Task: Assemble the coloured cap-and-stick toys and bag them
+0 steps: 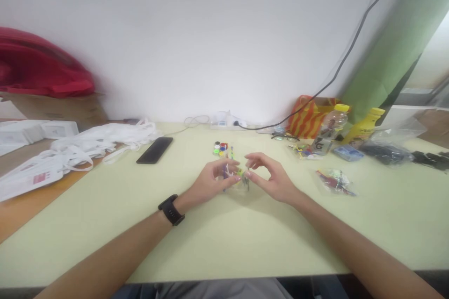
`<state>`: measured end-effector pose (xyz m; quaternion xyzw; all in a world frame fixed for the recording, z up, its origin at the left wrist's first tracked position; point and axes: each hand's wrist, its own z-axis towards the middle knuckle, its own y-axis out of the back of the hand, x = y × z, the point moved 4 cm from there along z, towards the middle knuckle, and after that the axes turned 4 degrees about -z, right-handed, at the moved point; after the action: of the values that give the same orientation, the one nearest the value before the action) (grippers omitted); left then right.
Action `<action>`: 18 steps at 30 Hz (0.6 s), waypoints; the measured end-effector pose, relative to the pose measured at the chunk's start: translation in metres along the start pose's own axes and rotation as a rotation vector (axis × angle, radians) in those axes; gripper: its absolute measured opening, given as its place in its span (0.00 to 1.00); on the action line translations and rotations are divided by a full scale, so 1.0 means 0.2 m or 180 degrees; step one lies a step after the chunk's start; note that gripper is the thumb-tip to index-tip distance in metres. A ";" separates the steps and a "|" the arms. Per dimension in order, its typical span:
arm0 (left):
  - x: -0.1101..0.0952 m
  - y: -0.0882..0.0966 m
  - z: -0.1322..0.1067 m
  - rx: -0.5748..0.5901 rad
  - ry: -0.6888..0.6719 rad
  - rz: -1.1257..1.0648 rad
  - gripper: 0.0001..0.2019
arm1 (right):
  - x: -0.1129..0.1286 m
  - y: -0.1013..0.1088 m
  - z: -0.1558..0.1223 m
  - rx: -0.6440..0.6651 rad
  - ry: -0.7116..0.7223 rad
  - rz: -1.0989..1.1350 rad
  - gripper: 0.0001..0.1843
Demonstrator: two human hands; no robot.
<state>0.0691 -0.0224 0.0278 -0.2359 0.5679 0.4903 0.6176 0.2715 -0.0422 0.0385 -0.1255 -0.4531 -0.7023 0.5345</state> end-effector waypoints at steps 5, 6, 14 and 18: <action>0.00 0.00 0.00 0.0027 0.0024 -0.0203 0.21 | 0.00 0.00 0.01 -0.0114 -0.0265 0.0155 0.15; 0.00 0.00 0.00 0.0003 0.0038 -0.0180 0.21 | 0.00 0.00 0.01 -0.0160 -0.0308 0.0190 0.15; 0.03 0.04 0.01 -0.0294 0.0104 -0.0234 0.23 | -0.05 -0.03 0.01 -0.0050 -0.0594 0.0322 0.18; 0.03 0.05 0.02 -0.0436 0.0115 -0.0394 0.22 | -0.05 -0.05 0.01 0.0155 -0.0740 0.0302 0.15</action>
<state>0.0625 -0.0130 0.0258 -0.3210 0.5285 0.4845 0.6188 0.2663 -0.0350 0.0276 -0.2144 -0.5224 -0.6458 0.5139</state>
